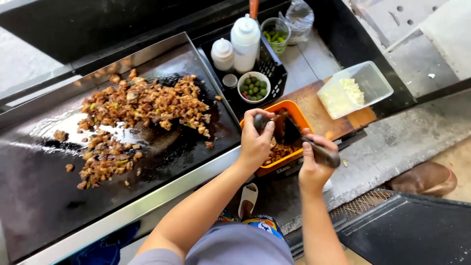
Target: Cooking and chopping meat on a flat-top grill using metal spatulas.
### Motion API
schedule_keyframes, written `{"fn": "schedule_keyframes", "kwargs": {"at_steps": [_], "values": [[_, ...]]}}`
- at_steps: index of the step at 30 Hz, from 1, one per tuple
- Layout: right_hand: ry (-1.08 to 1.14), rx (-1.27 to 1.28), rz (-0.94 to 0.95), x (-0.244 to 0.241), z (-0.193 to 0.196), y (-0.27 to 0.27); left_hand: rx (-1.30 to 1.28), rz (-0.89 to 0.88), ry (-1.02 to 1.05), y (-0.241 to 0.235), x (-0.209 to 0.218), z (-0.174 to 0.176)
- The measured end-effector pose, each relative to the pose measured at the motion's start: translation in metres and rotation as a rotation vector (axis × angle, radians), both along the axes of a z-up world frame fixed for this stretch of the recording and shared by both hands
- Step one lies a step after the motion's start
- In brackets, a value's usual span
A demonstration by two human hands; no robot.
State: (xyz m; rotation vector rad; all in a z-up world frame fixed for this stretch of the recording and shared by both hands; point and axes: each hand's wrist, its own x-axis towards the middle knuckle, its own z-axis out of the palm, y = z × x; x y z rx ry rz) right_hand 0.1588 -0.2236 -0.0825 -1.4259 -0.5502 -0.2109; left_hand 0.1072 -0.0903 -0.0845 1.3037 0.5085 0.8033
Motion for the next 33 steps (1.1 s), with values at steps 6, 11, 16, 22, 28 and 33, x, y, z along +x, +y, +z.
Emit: {"fn": "schedule_keyframes", "kwargs": {"at_steps": [6,11,16,22,28,33], "values": [[0.010,0.112,-0.096,0.003,0.003,-0.001,0.130,0.111,-0.183,0.076,-0.081,0.088],[0.276,0.294,0.164,-0.063,0.047,0.037,-0.212,0.480,-0.358,0.191,-0.251,0.110],[0.328,0.217,0.407,-0.113,0.030,0.075,-0.225,1.057,-0.309,0.242,-0.451,0.069],[0.094,0.039,0.204,-0.123,-0.006,0.075,-0.218,1.299,-0.168,0.200,-0.548,0.002],[0.234,-0.068,0.148,-0.160,-0.027,0.093,-0.356,1.237,-0.381,0.194,-0.471,-0.034],[0.257,-0.034,0.302,-0.219,-0.022,0.171,0.010,0.949,-0.081,0.230,-0.353,-0.004]]}}
